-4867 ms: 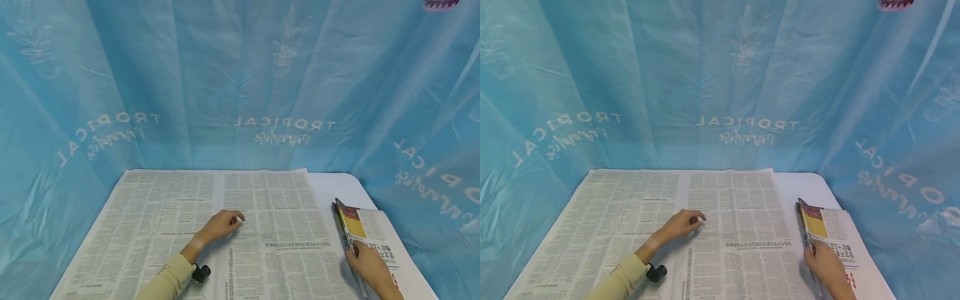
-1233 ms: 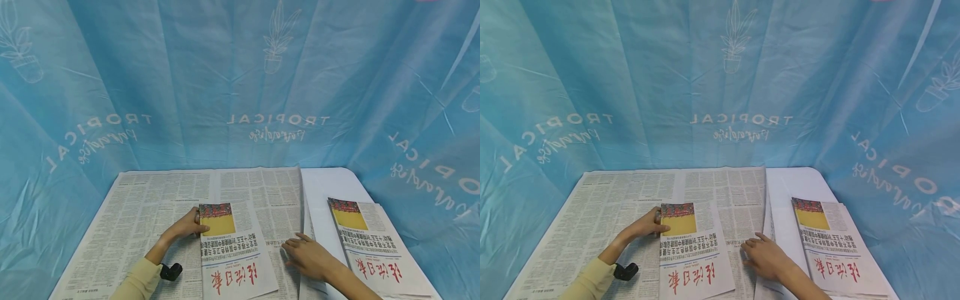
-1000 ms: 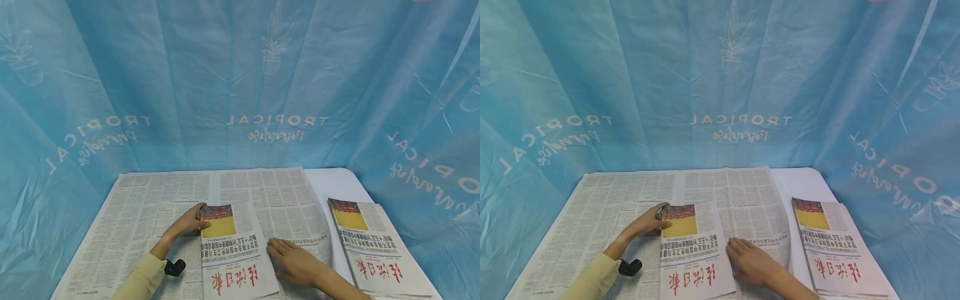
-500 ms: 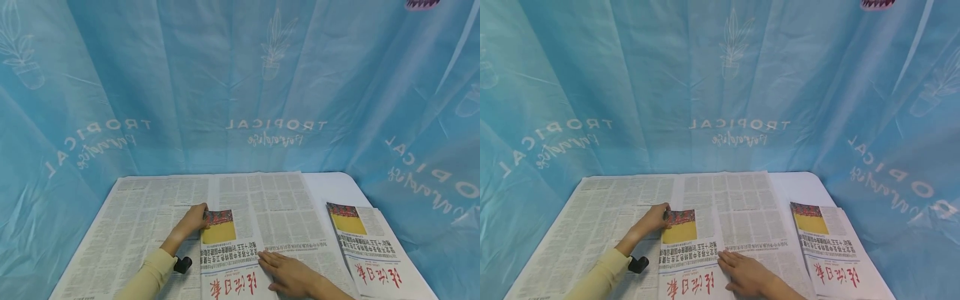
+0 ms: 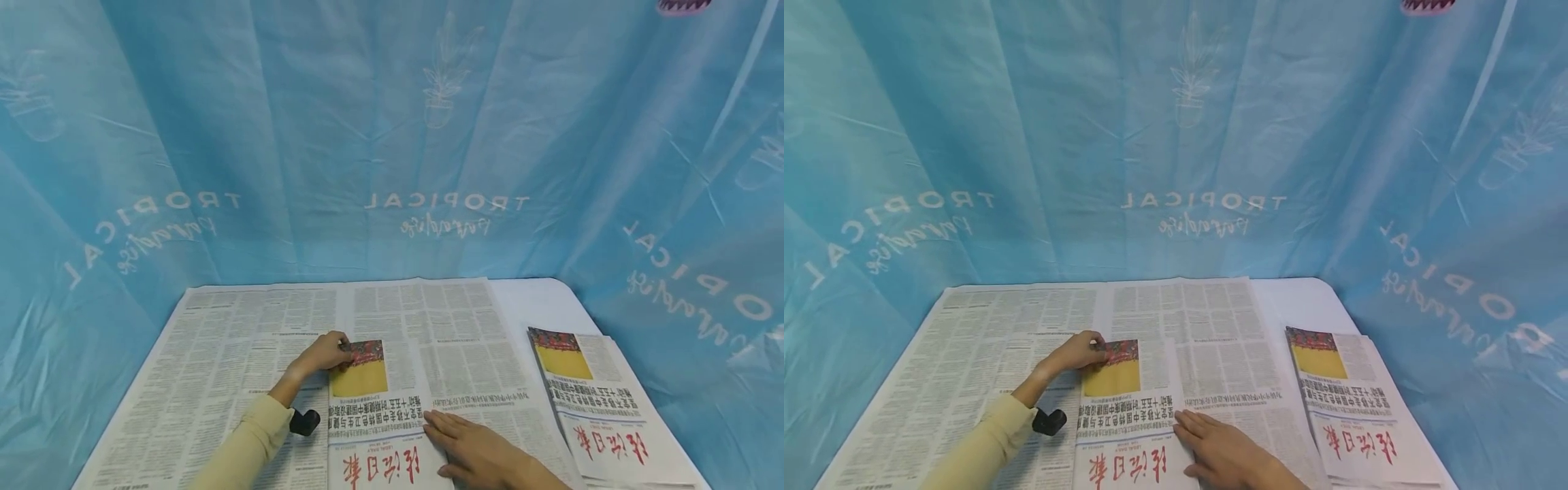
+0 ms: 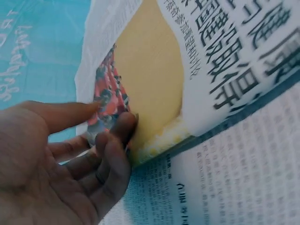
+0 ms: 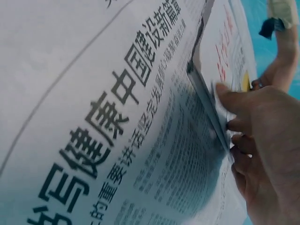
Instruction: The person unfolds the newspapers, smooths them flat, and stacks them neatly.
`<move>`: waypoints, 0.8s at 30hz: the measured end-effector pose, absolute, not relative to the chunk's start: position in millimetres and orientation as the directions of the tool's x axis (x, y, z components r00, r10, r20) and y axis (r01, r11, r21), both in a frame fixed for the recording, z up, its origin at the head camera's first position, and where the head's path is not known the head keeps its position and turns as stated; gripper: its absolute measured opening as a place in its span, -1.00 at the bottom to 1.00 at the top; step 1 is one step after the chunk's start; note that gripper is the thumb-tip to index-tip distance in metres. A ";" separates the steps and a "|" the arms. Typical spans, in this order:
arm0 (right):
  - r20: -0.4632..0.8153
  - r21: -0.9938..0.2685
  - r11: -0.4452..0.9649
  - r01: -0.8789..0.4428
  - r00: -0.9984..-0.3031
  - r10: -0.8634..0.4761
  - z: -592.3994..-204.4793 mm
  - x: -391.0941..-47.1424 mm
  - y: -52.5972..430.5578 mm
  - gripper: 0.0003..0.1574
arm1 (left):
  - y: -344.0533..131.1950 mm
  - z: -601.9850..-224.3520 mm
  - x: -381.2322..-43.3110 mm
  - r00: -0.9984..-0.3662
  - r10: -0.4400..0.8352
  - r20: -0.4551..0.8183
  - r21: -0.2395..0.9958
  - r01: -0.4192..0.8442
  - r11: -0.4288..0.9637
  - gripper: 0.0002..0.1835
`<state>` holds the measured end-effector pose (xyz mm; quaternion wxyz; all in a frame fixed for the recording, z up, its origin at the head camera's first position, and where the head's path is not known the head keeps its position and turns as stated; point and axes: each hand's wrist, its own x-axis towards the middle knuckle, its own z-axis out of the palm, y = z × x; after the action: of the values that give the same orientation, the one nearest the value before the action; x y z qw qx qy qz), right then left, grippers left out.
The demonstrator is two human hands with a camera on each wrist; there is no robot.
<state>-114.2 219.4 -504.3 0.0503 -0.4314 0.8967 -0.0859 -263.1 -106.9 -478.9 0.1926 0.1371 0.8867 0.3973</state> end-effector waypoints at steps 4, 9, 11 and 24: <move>0.090 -0.243 0.654 -0.717 -0.688 -0.720 -503.5 -117.3 223.3 -0.23 | -112.5 -481.6 -264.5 -0.871 0.432 -0.233 0.881 -0.002 0.473 -0.65; 0.227 -0.347 0.705 -0.618 -0.785 -0.576 -503.5 -124.6 229.2 -0.22 | -119.2 -489.2 -261.2 -0.850 0.463 -0.250 0.943 -0.105 0.317 -0.47; 0.236 -0.360 0.697 -0.620 -0.783 -0.575 -505.8 -129.1 228.3 -0.24 | -121.0 -492.2 -258.5 -0.855 0.440 -0.276 0.939 -0.142 0.312 -0.40; 0.064 -0.284 0.597 -0.750 -0.636 -0.769 -524.1 -143.4 212.6 -0.23 | -125.6 -486.9 -267.0 -0.780 0.500 -0.376 0.927 -0.305 0.221 -0.49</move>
<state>-143.4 212.6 -524.1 0.0325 -0.4255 0.8929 -0.1438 -267.0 -125.6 -486.9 0.3242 0.0687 0.7109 0.6203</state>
